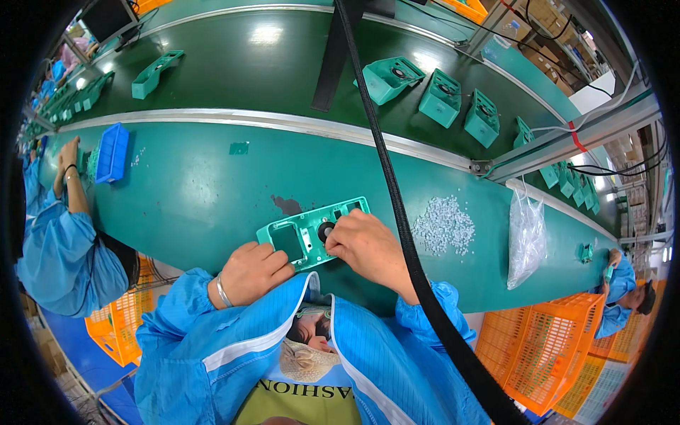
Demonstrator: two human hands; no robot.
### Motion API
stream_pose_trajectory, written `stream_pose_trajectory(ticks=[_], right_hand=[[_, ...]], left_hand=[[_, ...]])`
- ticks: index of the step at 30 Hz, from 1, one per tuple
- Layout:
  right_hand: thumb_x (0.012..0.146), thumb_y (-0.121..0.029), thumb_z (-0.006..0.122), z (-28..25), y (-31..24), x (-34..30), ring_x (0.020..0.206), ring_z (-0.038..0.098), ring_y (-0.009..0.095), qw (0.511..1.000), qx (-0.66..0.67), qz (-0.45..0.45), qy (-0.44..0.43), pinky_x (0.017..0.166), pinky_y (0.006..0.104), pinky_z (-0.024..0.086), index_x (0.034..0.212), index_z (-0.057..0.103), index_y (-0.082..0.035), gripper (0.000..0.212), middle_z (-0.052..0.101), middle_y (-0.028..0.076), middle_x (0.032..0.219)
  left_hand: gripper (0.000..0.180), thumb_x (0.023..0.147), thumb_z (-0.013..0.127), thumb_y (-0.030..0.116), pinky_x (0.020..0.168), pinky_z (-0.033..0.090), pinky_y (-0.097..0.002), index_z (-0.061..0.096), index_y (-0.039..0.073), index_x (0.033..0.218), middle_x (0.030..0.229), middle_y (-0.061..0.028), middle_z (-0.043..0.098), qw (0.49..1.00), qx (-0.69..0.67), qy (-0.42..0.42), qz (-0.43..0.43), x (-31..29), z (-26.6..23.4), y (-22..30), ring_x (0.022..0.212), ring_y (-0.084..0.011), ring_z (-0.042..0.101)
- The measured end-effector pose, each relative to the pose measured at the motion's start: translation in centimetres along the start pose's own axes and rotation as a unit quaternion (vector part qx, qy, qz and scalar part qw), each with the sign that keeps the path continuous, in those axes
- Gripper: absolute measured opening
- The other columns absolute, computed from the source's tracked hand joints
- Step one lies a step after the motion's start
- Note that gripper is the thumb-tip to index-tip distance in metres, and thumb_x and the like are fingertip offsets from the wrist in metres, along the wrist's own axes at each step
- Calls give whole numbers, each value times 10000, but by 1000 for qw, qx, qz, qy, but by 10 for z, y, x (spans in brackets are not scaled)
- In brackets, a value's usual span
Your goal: The person assembles small circular components and tiny plastic parts into a green plastic electronics housing by hand, taking the components from a blue component bin.
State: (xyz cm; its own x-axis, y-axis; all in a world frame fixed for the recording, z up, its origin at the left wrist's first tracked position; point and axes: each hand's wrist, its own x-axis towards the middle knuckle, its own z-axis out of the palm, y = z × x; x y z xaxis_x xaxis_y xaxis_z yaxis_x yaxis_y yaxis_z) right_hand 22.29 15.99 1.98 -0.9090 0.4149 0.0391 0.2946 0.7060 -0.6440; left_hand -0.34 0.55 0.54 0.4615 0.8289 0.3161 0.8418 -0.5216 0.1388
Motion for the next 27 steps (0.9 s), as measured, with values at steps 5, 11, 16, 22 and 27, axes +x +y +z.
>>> stream_pose_trajectory(ticks=[5,11,16,22,27], right_hand=[[825,-119,778,-1,0,3,928,611,264,1000,0,-15,4,825,398,489,878,734,-104,71,674,22,889],[802,-89,793,-1,0,5,888,615,261,1000,5,-22,17,790,389,502,861,736,-94,82,684,24,873],[802,-93,796,1,1,6,879,617,255,999,41,-15,20,780,380,507,861,741,-84,81,693,22,881],[808,-114,792,-3,-3,12,876,627,251,1000,8,-15,3,767,382,512,844,747,-97,60,697,15,864],[843,-163,754,-6,-1,17,912,640,248,999,1,23,-39,807,402,511,845,764,-117,47,701,4,860]], left_hand=[[96,789,636,219,611,448,-337,616,148,851,802,-17,488,1000,-2,0,-4,-1,-3,1,748,-184,556],[111,782,647,226,612,448,-328,617,161,866,808,-9,475,1000,3,-4,0,-2,-3,-2,744,-174,545],[108,784,646,224,615,449,-328,619,160,868,808,-9,477,1000,3,-5,-2,-3,-4,-2,747,-173,546],[111,789,646,222,619,456,-332,623,158,877,809,-12,478,1000,0,-8,-5,-3,-2,-2,747,-178,549],[116,792,645,219,618,460,-336,625,156,888,811,-14,483,1000,-3,-8,-4,-1,-3,-4,750,-181,552]])
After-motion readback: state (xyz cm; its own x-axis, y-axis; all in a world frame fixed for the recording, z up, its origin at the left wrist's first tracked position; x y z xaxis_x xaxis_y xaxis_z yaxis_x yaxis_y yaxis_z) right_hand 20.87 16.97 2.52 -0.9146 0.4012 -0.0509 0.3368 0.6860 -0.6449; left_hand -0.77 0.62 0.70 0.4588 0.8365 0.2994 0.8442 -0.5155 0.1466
